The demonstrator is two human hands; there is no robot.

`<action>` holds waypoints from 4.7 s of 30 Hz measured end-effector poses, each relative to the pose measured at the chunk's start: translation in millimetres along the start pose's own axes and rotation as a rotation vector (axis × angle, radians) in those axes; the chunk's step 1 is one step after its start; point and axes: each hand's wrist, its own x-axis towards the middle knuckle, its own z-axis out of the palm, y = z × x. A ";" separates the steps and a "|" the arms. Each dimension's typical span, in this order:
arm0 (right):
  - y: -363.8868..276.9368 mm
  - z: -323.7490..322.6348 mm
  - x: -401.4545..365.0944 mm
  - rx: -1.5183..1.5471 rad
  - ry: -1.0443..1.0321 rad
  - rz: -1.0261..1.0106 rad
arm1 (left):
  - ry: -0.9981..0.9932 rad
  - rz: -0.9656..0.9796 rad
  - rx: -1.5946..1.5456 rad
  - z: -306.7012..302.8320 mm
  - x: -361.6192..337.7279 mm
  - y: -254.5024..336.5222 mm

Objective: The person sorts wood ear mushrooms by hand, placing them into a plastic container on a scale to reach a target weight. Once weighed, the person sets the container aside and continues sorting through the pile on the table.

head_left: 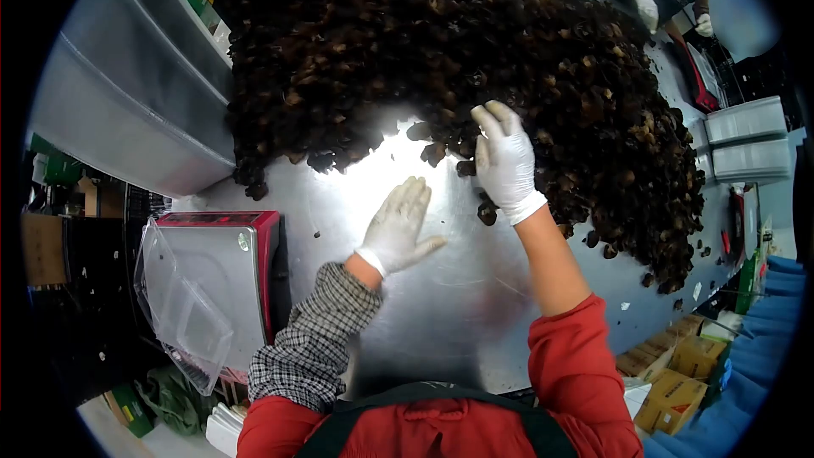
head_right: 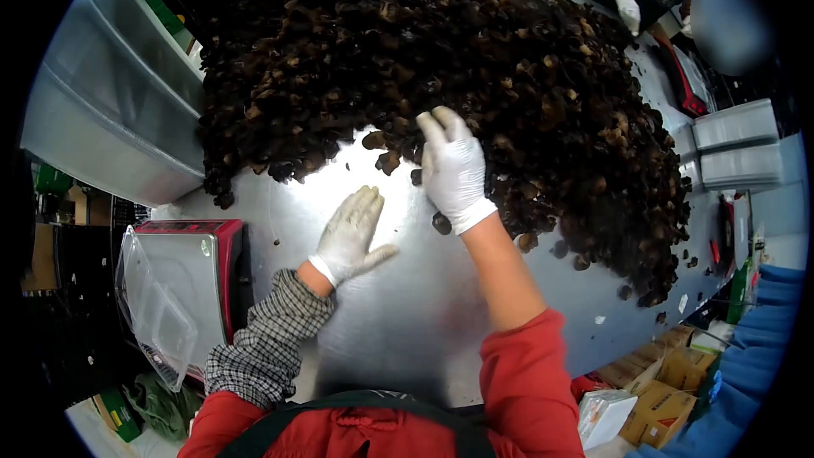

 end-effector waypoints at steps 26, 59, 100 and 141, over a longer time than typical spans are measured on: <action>-29.0 36.0 -68.0 0.101 -0.559 -0.267 | 0.042 -0.195 -0.014 -11.8 -1.5 -13.8; -178.8 65.8 -147.0 -0.006 -0.505 0.018 | 0.675 -0.311 -0.546 -60.5 -130.4 57.8; -131.3 -65.2 -227.1 -0.140 -0.536 0.380 | 0.199 -0.067 0.070 23.2 -66.5 12.6; 27.4 -86.7 -186.7 -0.067 -0.299 0.328 | 0.863 -0.631 -0.001 -164.5 99.7 -205.1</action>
